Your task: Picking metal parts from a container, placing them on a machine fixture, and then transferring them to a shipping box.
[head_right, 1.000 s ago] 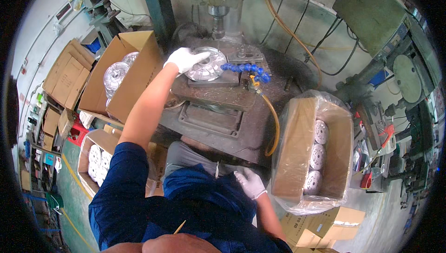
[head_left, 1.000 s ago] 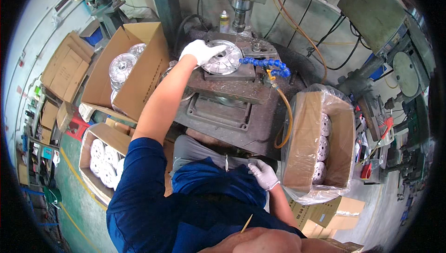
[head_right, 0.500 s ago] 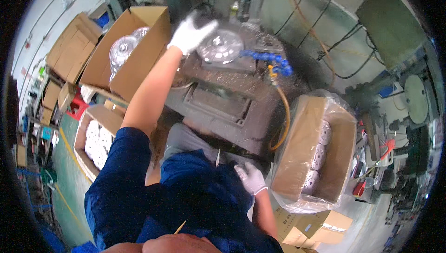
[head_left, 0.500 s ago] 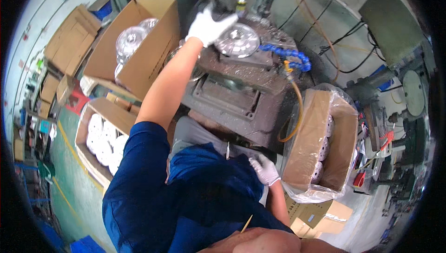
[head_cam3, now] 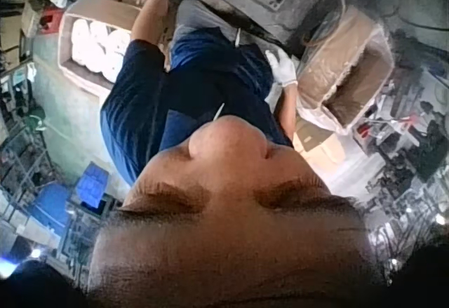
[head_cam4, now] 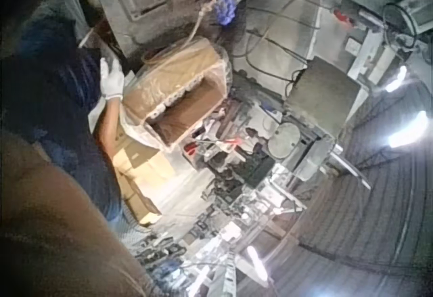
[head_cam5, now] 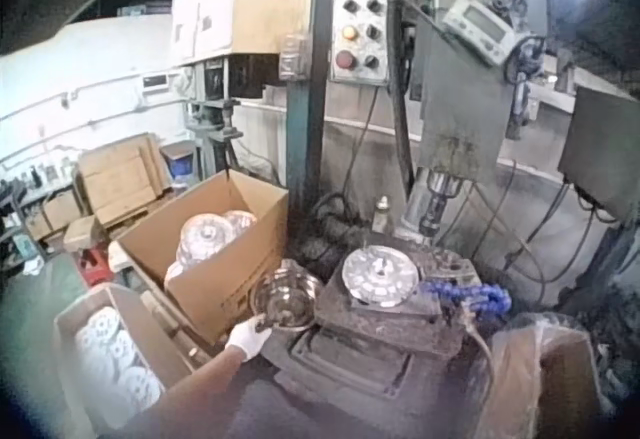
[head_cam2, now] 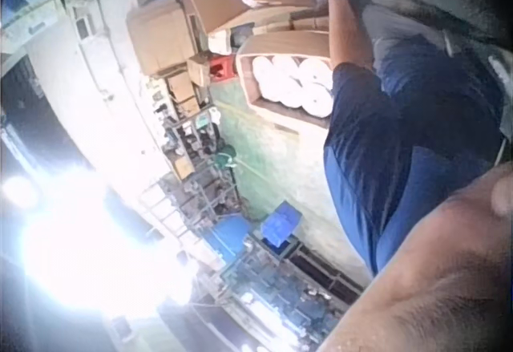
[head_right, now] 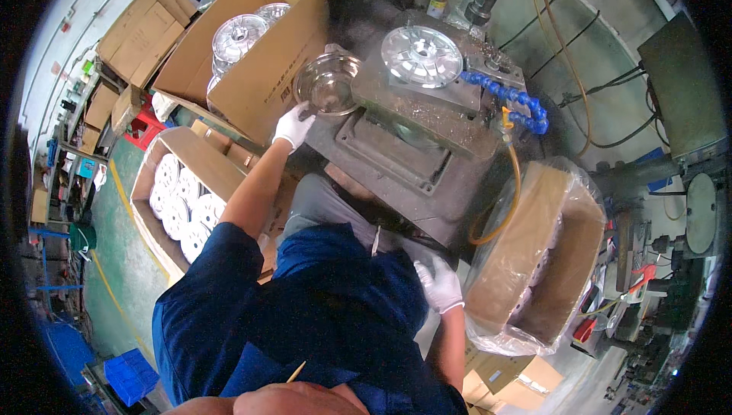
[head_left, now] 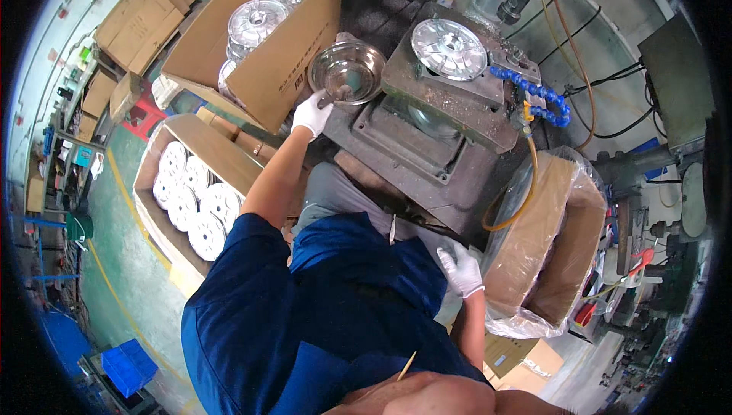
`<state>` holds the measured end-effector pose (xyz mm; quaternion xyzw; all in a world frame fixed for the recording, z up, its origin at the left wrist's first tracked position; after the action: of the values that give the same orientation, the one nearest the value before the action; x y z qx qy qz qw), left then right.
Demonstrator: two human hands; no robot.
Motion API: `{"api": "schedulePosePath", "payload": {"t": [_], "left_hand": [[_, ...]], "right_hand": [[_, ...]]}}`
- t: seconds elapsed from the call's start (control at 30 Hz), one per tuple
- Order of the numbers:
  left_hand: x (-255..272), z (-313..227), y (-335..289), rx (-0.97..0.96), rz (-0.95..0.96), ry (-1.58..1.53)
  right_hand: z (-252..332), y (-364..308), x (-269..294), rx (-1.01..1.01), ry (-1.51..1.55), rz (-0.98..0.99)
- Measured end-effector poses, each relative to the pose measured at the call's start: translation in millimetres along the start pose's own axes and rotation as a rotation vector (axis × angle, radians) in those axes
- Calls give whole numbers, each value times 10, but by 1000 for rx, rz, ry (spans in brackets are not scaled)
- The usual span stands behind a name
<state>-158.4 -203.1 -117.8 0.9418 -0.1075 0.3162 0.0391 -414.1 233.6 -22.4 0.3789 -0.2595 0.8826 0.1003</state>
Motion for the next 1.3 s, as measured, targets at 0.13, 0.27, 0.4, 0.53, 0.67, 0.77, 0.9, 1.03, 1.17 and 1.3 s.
{"api": "schedulePosePath", "payload": {"t": [0.13,0.27,0.4,0.53,0.67,0.77,0.9,1.03,1.17,1.3], "left_hand": [[125,-320,-16,97,-36,-423],[162,-384,108,-204,-7,-337],[171,-432,18,-170,113,-274],[248,-626,-140,-167,138,-274],[582,-969,-451,-255,113,-201],[920,-1159,-597,-141,103,-255],[1408,-1708,-753,-231,27,-453],[1453,-2573,-872,-370,73,-563],[1087,-3182,-845,-536,236,-560],[737,-3423,-661,-577,267,-496]], "right_hand": [[19,-36,-28,11,-111,-47],[-44,-116,-132,10,-87,-22],[35,-178,-87,25,-106,-40],[-48,-176,-105,5,-138,-19],[-68,-171,-98,21,-185,-16],[-10,-175,-73,58,-222,-26],[-4,-141,-61,53,-204,8],[8,-129,-83,51,-257,-18],[112,-141,-65,26,-253,43],[19,-242,-112,-7,-239,26]]}}
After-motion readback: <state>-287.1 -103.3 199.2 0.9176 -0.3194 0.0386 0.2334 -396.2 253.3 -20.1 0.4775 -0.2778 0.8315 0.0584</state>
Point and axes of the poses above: each hand's wrist, its own y-axis towards the middle knuckle, its own x-axis out of the back of the hand, z = x × y, the point moved 4 cm from there along y, towards the middle knuckle, and after that the axes turned 11 degrees about -y, right-handed, at the moved point
